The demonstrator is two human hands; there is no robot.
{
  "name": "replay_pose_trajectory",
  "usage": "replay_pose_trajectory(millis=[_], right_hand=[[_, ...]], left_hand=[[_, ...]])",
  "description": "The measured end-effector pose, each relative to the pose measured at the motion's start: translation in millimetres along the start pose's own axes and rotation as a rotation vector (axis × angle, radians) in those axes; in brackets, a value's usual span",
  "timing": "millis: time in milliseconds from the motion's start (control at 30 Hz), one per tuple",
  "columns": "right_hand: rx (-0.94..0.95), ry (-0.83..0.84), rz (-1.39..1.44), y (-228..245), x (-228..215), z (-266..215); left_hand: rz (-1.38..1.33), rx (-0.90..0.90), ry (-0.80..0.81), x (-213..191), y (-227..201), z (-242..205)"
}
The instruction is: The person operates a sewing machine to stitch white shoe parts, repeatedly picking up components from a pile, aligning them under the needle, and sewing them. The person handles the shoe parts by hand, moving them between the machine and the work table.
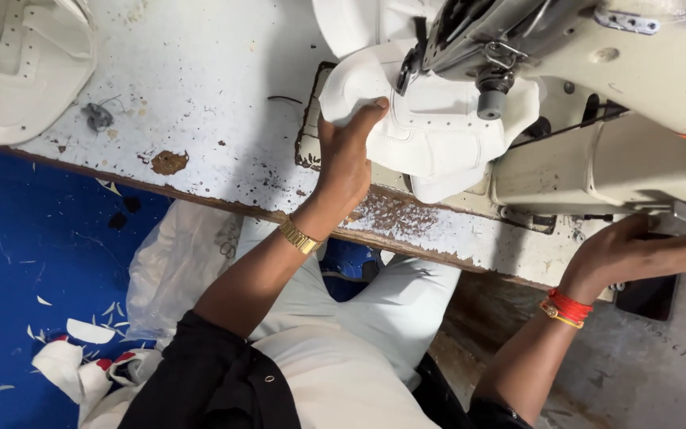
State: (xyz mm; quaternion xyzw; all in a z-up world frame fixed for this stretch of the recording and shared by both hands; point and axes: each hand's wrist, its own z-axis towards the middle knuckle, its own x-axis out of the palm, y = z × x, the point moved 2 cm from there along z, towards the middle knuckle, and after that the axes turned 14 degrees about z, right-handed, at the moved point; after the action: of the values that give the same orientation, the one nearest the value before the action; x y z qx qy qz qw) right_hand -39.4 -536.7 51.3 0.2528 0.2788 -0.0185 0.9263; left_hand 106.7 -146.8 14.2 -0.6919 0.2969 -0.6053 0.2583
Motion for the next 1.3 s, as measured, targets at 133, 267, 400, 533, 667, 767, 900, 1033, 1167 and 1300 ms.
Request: replay_pose_trajectory(millis=[133, 267, 400, 533, 667, 767, 900, 1033, 1167, 1300], right_hand=[[-0.419, -0.061, 0.108, -60.4, 15.6, -14.4], [-0.321, -0.109, 0.044, -22.9, 20.5, -13.9], [-0.34, -0.093, 0.013, 3.5, 12.9, -9.5], [-0.095, -0.074, 0.199, -0.3, 11.4, 0.4], [-0.266, -0.092, 0.049, 27.2, 2.8, 8.4], [-0.296, -0.028, 0.196, 26.3, -1.4, 6.7], [-0.3, -0.057, 0.079, 17.8, 0.3, 8.8], [-0.248, -0.019, 0.075, 28.1, -5.7, 7.9], [-0.311, 0.002, -0.004, 28.7, -13.3, 7.5], [-0.274, 0.024, 0.023, 24.3, -9.7, 7.4]], left_hand=[[0.003, -0.047, -0.019, 9.4, -17.4, 3.8], [0.001, -0.04, -0.022, 2.6, -9.6, 1.4], [0.018, -0.013, 0.019, -3.1, -6.7, -3.1], [0.032, 0.006, 0.061, 0.1, -12.1, 4.0], [0.06, 0.013, 0.087, 2.6, -18.2, 18.5], [0.131, 0.015, 0.095, -0.3, -18.1, 29.2], [0.253, -0.01, 0.156, -1.8, -24.0, 53.4], [0.335, -0.05, 0.291, 1.1, -41.6, 66.8], [0.325, -0.113, 0.379, -1.8, -43.9, 78.3], [0.337, -0.127, 0.41, -6.2, -36.8, 88.4]])
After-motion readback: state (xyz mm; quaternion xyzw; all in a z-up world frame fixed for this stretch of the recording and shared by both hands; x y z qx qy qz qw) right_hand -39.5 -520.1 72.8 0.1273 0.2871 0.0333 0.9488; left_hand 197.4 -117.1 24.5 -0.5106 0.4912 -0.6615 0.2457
